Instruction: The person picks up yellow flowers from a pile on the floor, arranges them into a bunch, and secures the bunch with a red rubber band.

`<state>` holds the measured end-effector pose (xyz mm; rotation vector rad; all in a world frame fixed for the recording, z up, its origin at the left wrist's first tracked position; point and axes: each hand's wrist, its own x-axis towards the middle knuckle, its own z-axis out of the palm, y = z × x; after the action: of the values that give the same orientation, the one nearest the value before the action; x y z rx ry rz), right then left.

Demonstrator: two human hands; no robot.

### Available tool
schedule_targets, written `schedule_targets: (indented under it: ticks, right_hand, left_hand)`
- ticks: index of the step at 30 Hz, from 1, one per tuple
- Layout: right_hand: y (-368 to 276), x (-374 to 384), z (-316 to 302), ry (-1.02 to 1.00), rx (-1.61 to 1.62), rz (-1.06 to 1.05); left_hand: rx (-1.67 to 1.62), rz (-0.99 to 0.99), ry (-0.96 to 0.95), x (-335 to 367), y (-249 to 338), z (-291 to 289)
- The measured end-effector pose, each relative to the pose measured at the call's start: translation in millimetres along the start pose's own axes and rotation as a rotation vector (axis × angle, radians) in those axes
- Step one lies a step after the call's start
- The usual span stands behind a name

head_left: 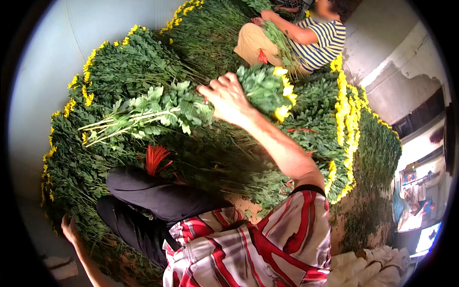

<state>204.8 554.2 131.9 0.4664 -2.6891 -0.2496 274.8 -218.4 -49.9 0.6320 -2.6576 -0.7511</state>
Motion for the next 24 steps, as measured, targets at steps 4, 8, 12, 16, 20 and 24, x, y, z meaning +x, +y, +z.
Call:
schedule_targets:
  ticks: [4, 8, 12, 16, 20, 24]
  right_hand:
    - [5.5, -19.8, -56.1, -0.097, -0.158, -0.005]
    - [22.2, -97.3, -84.5, -0.03, -0.204, 0.011]
    - [40.2, -198.8, -74.1, -0.13, -0.281, 0.199]
    - [83.9, -339.9, 2.7, -0.703, -0.573, 0.378]
    - [103.2, -418.9, 54.4, -0.812, -0.504, 0.626]
    - [100.0, -372.8, 59.7, -0.693, -0.456, 0.615]
  left_hand:
    - [-0.132, 0.122, -0.281, 31.7, 37.8, 70.3]
    - [-0.243, 0.223, -0.364, 43.6, 97.7, 90.3]
    - [-0.022, 0.263, -0.414, 72.6, 102.2, 104.0]
    - [-0.051, -0.067, -0.692, 60.9, 143.5, 118.1]
    - [-0.156, 0.033, -0.596, 21.2, 175.0, 125.3]
    - [-0.25, 0.105, -0.72, 4.7, 177.8, 113.6]
